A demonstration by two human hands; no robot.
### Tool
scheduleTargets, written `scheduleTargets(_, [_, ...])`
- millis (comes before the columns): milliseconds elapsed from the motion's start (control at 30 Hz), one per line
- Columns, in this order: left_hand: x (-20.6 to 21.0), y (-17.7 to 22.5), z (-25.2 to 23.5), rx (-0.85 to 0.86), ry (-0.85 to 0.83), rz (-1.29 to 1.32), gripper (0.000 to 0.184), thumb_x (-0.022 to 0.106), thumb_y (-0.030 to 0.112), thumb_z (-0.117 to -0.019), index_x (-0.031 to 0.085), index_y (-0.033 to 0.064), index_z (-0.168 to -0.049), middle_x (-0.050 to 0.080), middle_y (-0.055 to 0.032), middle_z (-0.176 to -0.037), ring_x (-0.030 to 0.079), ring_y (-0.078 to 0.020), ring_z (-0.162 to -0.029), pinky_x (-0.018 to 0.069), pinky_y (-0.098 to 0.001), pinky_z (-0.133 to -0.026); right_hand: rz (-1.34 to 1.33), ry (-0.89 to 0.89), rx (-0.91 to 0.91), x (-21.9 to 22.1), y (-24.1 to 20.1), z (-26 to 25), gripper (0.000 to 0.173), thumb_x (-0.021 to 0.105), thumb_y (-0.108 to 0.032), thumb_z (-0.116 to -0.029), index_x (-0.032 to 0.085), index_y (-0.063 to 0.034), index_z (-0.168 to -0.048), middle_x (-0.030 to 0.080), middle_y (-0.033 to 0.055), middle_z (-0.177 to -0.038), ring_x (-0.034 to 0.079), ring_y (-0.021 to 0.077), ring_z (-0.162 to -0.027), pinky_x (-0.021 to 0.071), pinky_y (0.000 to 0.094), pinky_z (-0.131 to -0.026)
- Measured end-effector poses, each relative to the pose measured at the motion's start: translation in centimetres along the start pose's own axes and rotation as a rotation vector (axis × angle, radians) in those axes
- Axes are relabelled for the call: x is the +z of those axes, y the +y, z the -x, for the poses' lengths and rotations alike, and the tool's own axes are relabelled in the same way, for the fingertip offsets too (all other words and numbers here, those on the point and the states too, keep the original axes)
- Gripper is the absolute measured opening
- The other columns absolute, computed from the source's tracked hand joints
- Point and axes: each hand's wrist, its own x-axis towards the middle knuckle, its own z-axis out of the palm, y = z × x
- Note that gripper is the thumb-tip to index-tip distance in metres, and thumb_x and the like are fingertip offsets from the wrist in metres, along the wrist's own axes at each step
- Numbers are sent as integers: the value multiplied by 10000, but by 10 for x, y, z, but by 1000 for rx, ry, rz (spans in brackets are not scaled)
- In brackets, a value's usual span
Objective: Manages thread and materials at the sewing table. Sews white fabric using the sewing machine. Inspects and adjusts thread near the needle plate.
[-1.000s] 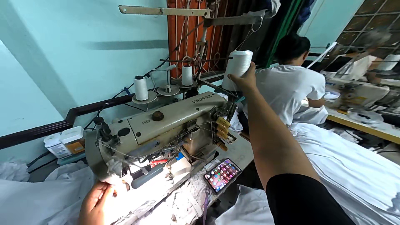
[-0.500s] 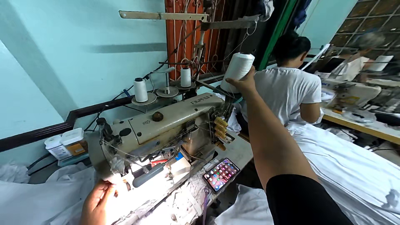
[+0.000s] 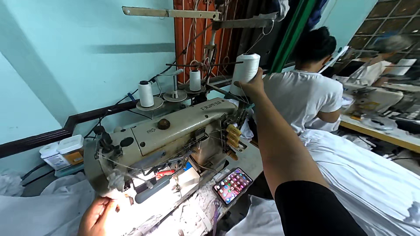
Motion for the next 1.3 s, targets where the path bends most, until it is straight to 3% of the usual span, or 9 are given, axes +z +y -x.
scheduleTargets(167, [3, 5, 0, -27, 37, -11, 131, 521, 85, -1011, 641, 135, -1006, 711, 132, -871, 682, 4, -769, 601, -218, -747, -14, 0, -4, -4, 7, 1, 1155, 940, -274, -693, 228, -60, -1576, 525, 262, -1434, 575, 356, -1288, 489, 539, -1064])
scheduleTargets(267, [1, 2, 0, -14, 12, -36, 155, 491, 41, -998, 626, 114, -1021, 679, 106, -868, 641, 1, -740, 570, -197, -698, -9, 9, 6, -4, 14, 4, 1174, 938, -269, -697, 205, -60, -1589, 515, 269, -1448, 567, 368, -1304, 483, 550, -1079])
scheduleTargets(567, [0, 4, -1, -17, -15, -44, 145, 488, -1, -992, 604, 66, -1047, 672, 89, -884, 638, -1, -737, 572, -207, -696, 10, 33, 45, -11, 9, 7, 1194, 946, -243, -701, 182, -53, -1597, 536, 302, -1413, 576, 412, -1285, 482, 581, -1067])
scheduleTargets(767, [0, 4, -1, -28, -22, -22, 157, 480, -14, -994, 599, 67, -1055, 680, 92, -886, 643, -5, -747, 574, -215, -708, -30, 49, 86, -5, 6, 8, 1318, 965, -198, -661, 70, -87, -1622, 524, 296, -1428, 581, 412, -1278, 496, 577, -1050])
scheduleTargets(933, [0, 2, -1, -14, -26, -30, 156, 486, 2, -1001, 609, 82, -1055, 681, 99, -886, 643, -1, -747, 570, -209, -700, 18, 106, 71, 2, 4, 8, 1213, 966, -198, -633, 218, -74, -1580, 560, 289, -1383, 589, 416, -1258, 496, 594, -1033])
scheduleTargets(1300, [0, 0, -2, 16, -13, -46, 177, 483, 28, -1005, 635, 115, -1032, 685, 112, -857, 644, 3, -737, 571, -194, -700, -11, 49, -55, 5, 4, 20, 1164, 937, -227, -668, 221, -67, -1572, 554, 260, -1395, 602, 364, -1250, 511, 549, -1034])
